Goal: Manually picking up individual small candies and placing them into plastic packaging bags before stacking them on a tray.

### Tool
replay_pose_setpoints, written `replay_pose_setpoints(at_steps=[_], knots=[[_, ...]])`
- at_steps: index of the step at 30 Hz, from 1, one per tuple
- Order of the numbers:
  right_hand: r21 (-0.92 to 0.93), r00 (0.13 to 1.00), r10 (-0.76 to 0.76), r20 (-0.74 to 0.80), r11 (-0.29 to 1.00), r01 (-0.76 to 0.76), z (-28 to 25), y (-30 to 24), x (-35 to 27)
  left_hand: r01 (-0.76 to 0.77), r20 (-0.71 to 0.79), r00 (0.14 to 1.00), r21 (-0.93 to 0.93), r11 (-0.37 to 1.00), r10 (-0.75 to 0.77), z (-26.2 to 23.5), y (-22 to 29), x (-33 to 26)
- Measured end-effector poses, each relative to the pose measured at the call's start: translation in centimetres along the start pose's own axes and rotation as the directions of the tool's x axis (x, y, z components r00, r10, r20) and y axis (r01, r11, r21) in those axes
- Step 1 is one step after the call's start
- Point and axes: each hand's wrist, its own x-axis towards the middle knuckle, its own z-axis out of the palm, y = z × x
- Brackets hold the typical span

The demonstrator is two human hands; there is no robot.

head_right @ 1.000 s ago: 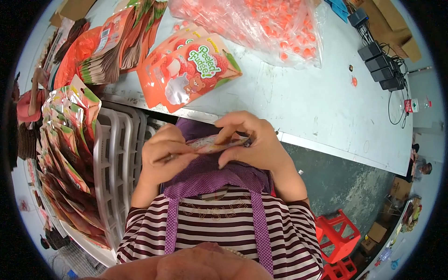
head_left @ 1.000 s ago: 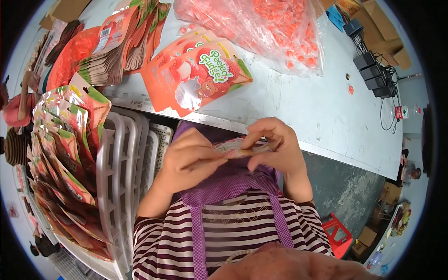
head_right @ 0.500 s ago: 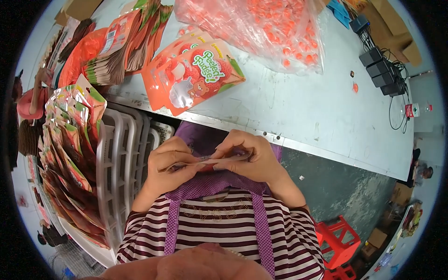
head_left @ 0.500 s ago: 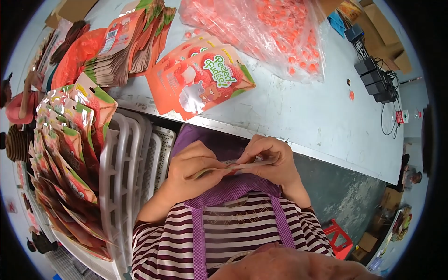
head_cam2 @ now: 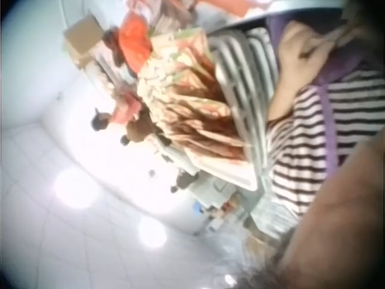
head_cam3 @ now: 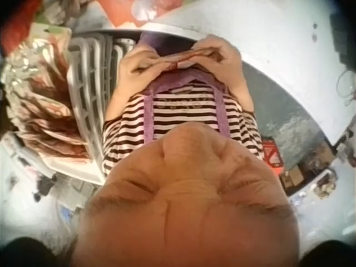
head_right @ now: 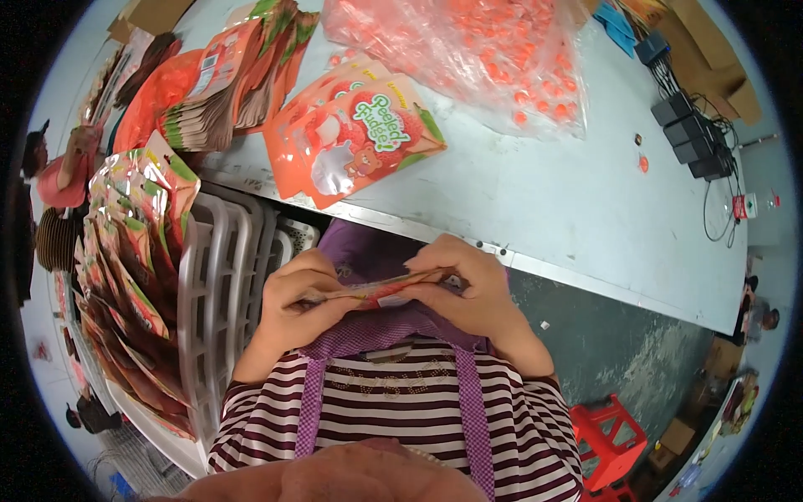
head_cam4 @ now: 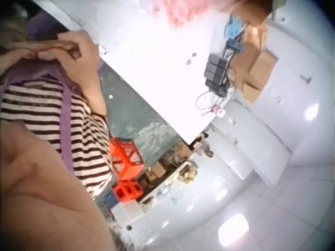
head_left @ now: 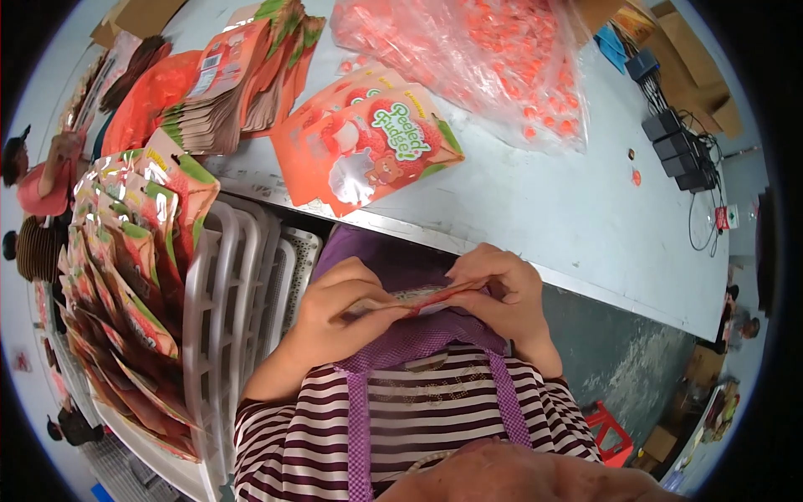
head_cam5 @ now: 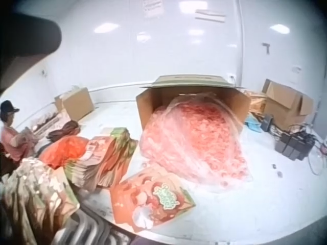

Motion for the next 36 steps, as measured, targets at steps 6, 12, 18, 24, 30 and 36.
replay_pose_setpoints(at_steps=[6,12,18,24,30,36], knots=[[-0.125,0.985,-0.147,0.085,0.980,0.157,0.0,0.2,0.5,0.052,-0.118,0.992,0.105,0.993,-0.039,-1.0,-0.3,-1.4],[0.095,0.972,-0.214,-0.097,0.970,0.223,0.3,-0.5,0.8,-0.100,-0.204,0.978,-0.230,0.968,0.052,-3.4,-2.5,-3.5],[0.409,0.956,-0.289,-0.049,0.868,0.283,2.1,-1.2,1.7,0.107,0.428,0.903,-0.305,0.946,0.036,-0.4,-3.0,-4.8],[0.451,0.920,-0.041,-0.389,0.863,0.229,4.0,-2.0,4.4,0.267,-0.245,0.912,-0.254,0.930,-0.329,-4.6,8.2,-9.0],[0.386,0.953,-0.301,0.037,0.884,0.264,5.2,1.1,5.4,0.012,-0.874,0.089,0.481,0.876,0.479,-13.6,17.7,-12.7],[0.415,0.952,-0.273,0.140,0.889,0.194,6.4,0.2,5.0,0.788,-0.674,-0.034,0.436,0.434,0.738,-23.6,15.9,-24.8]])
